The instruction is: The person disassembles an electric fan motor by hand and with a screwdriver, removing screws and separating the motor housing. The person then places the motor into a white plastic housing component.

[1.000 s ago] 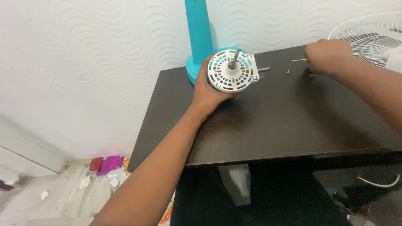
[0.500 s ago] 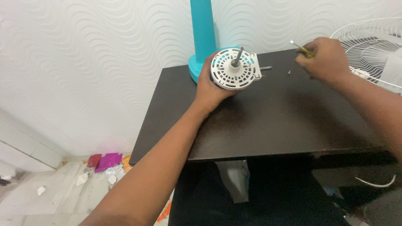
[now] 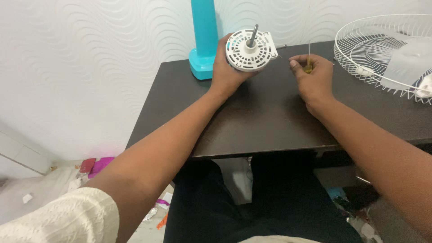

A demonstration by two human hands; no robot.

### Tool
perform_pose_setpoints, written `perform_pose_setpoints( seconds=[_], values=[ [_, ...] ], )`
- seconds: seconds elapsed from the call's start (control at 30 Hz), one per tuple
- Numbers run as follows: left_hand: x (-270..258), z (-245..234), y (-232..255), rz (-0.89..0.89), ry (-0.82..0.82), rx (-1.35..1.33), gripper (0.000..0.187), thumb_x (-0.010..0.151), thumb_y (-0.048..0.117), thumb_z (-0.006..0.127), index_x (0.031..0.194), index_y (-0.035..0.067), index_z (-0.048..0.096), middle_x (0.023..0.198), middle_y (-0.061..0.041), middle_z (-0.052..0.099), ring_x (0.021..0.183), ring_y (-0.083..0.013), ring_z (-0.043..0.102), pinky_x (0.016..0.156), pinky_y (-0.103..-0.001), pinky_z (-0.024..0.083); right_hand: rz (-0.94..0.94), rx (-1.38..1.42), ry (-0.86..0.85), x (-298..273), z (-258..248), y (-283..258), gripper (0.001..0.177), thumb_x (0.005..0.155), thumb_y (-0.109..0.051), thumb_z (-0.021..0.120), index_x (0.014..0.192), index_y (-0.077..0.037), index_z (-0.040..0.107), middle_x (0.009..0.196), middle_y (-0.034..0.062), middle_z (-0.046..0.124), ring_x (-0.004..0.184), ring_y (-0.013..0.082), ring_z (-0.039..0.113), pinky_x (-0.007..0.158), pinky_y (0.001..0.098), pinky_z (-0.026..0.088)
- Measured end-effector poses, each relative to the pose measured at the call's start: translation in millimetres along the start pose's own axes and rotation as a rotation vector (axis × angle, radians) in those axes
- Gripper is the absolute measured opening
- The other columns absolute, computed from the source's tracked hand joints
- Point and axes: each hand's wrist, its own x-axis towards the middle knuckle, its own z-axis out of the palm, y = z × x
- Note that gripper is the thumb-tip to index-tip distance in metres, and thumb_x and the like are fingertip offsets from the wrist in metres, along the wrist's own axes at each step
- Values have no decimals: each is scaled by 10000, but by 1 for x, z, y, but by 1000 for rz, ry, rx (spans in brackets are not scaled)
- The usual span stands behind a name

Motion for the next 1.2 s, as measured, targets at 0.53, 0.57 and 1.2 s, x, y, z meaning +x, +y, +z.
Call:
perform_pose_setpoints(
  seconds=[0.53, 0.57, 1.2],
  values=[
    [-8, -6, 3, 29, -111, -66, 1024, 640, 196, 1023, 1441, 50, 403, 1338, -116, 638, 1272, -222, 643, 1091, -356, 556, 49, 41, -73, 5, 1, 7, 115, 931, -85, 756, 1037, -40, 762, 997, 71, 751, 888, 115, 694, 807, 256, 562],
    [-8, -5, 2, 40, -108, -58, 1027, 637, 191, 1022, 1440, 46, 399, 1332, -119, 639, 1269, -223, 639, 1091, -358, 546, 66, 53, -75, 7, 1, 7, 123, 923, -83, 754, 1038, -41, 755, 994, 67, 750, 878, 114, 698, 795, 255, 566],
    [-5, -6, 6, -186, -98, -195, 832, 624, 174, 989, 1330, 17, 579, 1237, -89, 726, 1134, -180, 694, 1025, -330, 568, -260, 8, -36, 6, -28, -45, 83, 972, -59, 738, 1050, -57, 767, 938, 100, 741, 809, 114, 677, 715, 214, 519]
  ],
)
